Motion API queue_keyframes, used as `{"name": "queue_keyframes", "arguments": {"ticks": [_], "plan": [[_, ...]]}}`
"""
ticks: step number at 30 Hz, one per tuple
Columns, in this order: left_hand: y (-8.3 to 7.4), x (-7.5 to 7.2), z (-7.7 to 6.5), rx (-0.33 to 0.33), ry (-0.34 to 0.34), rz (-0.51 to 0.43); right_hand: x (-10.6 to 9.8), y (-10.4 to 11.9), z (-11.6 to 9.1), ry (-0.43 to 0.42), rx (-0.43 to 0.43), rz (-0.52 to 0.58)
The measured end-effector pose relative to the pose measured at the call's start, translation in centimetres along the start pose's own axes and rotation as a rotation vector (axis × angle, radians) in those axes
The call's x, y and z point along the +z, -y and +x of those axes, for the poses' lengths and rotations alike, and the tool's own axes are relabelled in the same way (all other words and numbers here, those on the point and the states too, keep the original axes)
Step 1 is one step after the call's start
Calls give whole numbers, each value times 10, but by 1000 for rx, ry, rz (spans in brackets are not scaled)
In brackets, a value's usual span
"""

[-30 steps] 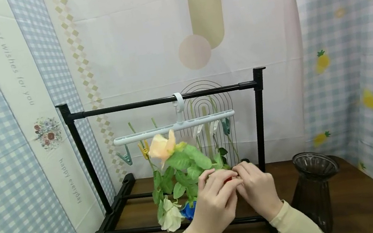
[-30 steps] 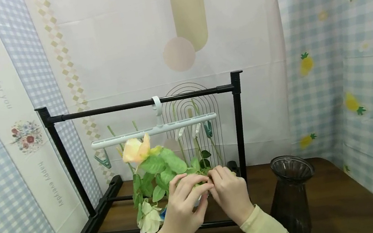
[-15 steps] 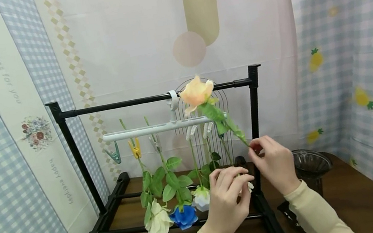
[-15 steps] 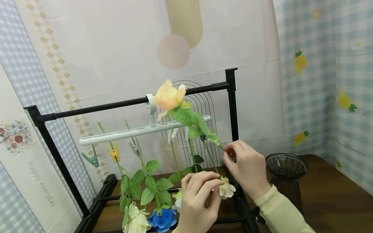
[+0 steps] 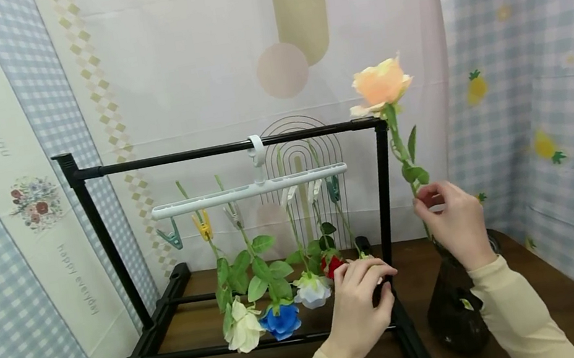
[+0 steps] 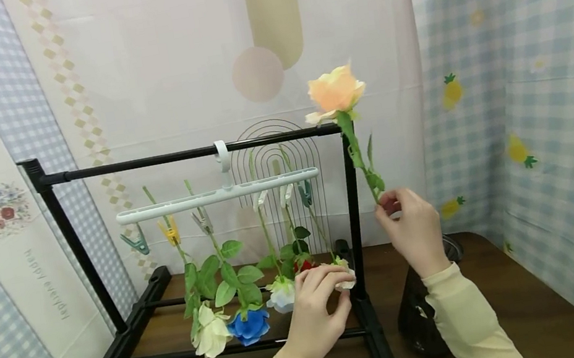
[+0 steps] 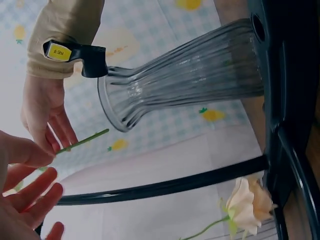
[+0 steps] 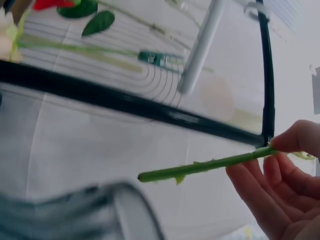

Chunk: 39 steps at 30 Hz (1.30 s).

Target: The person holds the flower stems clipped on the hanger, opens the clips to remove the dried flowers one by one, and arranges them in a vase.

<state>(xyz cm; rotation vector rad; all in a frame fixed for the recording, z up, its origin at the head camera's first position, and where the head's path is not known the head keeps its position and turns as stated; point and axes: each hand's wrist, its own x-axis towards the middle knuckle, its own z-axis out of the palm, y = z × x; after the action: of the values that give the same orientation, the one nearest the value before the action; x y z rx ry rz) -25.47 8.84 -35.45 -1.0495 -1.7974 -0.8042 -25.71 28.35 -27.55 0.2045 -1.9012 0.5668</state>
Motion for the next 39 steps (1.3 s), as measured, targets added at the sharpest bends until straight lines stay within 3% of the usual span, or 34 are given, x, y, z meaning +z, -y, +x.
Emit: {"name": "queue_keyframes", "arguments": {"ticks": [4,8,16,24,31,35,39], "plan": [[-2,8,1,-79,73,-16,-10,-12,0,40,80,40],[-4,15,3,-127,135,-32,-18,-22,-4,66,103,21],[-11,34,-3,-275,357,-130,-22,-35,-22,76,127,-60],[-12,55,-2,-402,467,-241,-28,-42,-34,138,229,-86],[-21,82,12,-660,642,-451,-30,-46,-45,229,258,-102],[-27,96,18,-740,666,-510,-32,-48,-45,275,292,-94],[-30,107,18,-754,641,-531,-34,-49,-41,399,336,-104]]}}
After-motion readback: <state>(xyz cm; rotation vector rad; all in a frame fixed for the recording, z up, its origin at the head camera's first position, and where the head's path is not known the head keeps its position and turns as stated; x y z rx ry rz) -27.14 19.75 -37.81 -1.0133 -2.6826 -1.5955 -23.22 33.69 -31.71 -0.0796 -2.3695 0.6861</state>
